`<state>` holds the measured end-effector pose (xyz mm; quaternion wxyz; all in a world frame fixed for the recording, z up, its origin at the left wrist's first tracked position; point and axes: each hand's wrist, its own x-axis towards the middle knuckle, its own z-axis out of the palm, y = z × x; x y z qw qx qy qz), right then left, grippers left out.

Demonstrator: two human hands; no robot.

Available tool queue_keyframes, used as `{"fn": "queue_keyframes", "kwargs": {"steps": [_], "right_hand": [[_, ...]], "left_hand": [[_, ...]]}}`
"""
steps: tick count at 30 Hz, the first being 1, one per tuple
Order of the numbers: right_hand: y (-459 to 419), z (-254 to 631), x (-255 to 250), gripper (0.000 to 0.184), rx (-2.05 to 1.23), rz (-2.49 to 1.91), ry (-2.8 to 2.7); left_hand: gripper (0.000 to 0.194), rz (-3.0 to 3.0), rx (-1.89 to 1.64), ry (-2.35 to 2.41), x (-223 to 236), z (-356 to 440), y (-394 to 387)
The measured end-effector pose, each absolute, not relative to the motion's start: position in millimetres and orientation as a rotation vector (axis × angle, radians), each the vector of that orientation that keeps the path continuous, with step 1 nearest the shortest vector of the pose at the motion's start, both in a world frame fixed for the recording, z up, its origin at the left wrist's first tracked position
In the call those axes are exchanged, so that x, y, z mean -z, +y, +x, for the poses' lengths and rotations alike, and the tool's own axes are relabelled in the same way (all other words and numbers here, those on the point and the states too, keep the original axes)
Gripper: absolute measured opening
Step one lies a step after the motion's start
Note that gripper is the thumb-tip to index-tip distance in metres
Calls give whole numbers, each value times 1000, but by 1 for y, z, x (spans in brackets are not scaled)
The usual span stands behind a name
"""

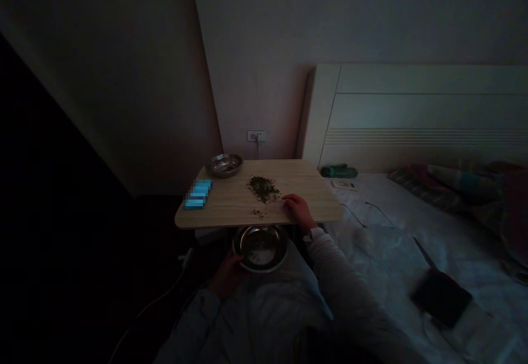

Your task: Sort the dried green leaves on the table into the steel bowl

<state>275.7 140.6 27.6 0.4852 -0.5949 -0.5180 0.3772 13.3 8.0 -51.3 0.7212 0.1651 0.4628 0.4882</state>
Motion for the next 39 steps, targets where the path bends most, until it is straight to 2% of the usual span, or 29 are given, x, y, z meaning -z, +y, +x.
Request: {"fn": "queue_keyframes", "kwargs": {"steps": [5, 11, 18, 22, 24, 29, 34, 39], "right_hand": [[143, 277, -22, 24, -906, -1386, -1300], [148, 276, -28, 25, -979, -1407, -1279], [145, 261, -36, 17, -1009, -1464, -1309], [138, 259, -33, 19, -942, -1470, -1287], [137, 261, -31, 19, -908, -1459, -1296], [138, 262, -27, 19, -877, -1443, -1314], [139, 262, -25, 21, -834, -1481, -1336], [139, 262, -25, 23, -830, -1518, -1380]], "left_hand": [[66, 349, -1072, 1028, 47, 13, 11], [35, 197, -1027, 1059, 41, 14, 18], [35, 152, -1051, 1050, 29, 20, 17], [29, 143, -990, 1098, 26, 22, 23], [31, 170, -951, 1105, 27, 22, 26], [50, 240, -961, 1069, 37, 16, 25], [52, 232, -1020, 1074, 44, 8, 21], [72, 351, -1021, 1005, 45, 10, 20]]}}
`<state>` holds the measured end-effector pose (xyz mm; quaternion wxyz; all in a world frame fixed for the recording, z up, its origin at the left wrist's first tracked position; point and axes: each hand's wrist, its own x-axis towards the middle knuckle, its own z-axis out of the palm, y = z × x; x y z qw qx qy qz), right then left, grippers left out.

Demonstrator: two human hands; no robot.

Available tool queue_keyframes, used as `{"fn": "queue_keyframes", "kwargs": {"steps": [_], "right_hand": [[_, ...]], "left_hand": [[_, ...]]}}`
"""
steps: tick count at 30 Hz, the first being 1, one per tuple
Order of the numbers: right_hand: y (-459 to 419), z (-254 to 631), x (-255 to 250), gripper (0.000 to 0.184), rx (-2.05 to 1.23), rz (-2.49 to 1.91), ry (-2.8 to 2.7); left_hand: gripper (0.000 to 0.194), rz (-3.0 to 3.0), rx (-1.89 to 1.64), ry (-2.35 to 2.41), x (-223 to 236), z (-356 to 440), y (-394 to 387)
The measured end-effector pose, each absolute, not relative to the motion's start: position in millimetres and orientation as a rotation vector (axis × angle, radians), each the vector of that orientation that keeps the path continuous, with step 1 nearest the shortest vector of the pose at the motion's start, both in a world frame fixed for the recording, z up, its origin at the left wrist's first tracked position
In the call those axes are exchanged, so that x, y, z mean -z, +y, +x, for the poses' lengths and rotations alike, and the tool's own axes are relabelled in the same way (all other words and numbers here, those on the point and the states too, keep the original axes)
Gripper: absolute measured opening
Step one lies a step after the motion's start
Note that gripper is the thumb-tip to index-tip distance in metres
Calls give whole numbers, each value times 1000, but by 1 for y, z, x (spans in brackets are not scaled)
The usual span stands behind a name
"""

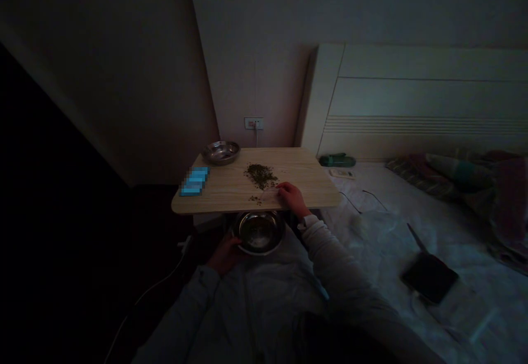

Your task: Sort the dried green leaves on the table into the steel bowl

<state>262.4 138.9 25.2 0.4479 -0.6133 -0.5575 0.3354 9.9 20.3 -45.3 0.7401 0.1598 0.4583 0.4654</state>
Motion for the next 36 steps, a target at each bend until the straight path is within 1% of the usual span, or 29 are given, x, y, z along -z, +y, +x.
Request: {"fn": "queue_keyframes", "kwargs": {"steps": [3, 5, 7, 10, 12, 14, 18, 23, 29, 36], "right_hand": [[139, 263, -25, 23, -830, -1509, -1401], [139, 264, -24, 23, -832, -1496, -1413], [139, 264, -25, 23, -849, -1488, -1419], [138, 263, -26, 23, -871, -1486, -1403], [136, 262, -28, 21, -868, -1489, -1377], [135, 260, -30, 17, -866, -1488, -1350], [132, 260, -35, 13, -898, -1486, -1329], [131, 261, -33, 16, -903, -1480, -1338], [133, 263, -31, 17, -892, -1456, -1342], [132, 261, -32, 23, -920, -1496, -1354]], "left_hand": [[76, 404, -1011, 1014, 44, 13, 19], [72, 417, -1018, 1015, 44, 14, 18], [65, 406, -1031, 1012, 45, 13, 18], [48, 355, -1008, 1041, 46, 11, 22], [37, 302, -948, 1081, 46, 11, 27], [32, 253, -884, 1110, 45, 13, 33], [32, 228, -837, 1106, 45, 24, 43], [43, 252, -851, 1040, 52, 26, 41], [29, 238, -949, 1042, 47, 23, 35], [30, 227, -985, 1054, 35, 23, 31]]}}
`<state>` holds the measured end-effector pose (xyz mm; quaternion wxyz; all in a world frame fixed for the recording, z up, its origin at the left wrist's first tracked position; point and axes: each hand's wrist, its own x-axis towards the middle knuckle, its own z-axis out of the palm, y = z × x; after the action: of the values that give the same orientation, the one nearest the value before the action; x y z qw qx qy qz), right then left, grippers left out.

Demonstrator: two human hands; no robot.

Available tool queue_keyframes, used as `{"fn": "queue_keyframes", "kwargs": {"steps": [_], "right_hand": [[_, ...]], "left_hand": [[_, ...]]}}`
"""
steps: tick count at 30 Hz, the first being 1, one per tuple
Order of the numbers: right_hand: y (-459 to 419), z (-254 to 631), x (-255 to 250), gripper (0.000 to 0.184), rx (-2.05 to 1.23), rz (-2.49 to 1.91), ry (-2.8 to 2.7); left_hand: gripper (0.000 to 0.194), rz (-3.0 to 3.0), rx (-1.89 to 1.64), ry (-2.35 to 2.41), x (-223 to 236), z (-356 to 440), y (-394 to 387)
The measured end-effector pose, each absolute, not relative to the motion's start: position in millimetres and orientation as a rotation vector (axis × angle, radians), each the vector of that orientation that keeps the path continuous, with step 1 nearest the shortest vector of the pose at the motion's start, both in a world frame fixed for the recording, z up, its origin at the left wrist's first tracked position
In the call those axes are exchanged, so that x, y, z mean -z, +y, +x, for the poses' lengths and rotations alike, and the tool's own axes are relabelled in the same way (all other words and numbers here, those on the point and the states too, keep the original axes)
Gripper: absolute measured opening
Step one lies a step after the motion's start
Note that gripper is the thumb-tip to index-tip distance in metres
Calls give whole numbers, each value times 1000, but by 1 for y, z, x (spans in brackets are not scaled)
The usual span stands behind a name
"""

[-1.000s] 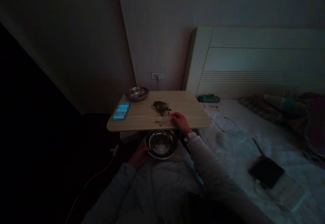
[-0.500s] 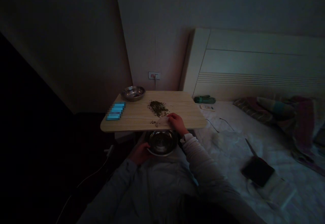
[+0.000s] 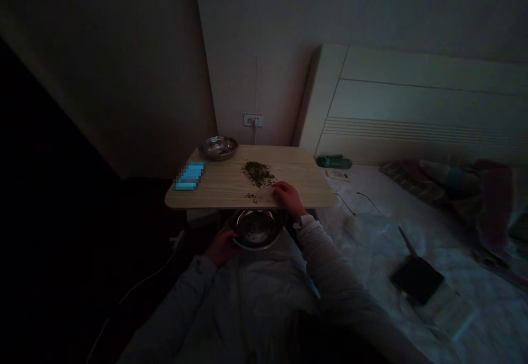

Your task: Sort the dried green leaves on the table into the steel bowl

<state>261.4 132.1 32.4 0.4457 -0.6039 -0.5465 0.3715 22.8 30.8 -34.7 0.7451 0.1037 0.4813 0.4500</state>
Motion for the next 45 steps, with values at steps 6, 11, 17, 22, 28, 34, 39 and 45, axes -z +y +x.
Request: {"fn": "queue_keyframes", "kwargs": {"steps": [6, 11, 17, 22, 28, 34, 39, 45], "right_hand": [[131, 261, -33, 21, -918, -1491, -1357], [132, 262, -30, 22, -929, -1467, -1366], [134, 262, -28, 23, -894, -1463, -1370], [132, 262, -31, 24, -893, -1494, -1389], [133, 261, -32, 25, -941, -1486, -1376], [140, 262, -26, 24, -928, -1470, -1372], [143, 267, -21, 28, -930, -1431, -1424], [147, 267, -17, 28, -917, -1429, -1437]], "left_hand": [[35, 237, -999, 1049, 31, 19, 25], [39, 248, -999, 1058, 34, 17, 24], [51, 282, -993, 1064, 30, 18, 23], [56, 313, -991, 1045, 34, 17, 24], [60, 295, -962, 1049, 40, 13, 28], [45, 278, -947, 1072, 35, 13, 30], [34, 281, -933, 1039, 39, 10, 32], [34, 285, -932, 1039, 38, 11, 31]]}}
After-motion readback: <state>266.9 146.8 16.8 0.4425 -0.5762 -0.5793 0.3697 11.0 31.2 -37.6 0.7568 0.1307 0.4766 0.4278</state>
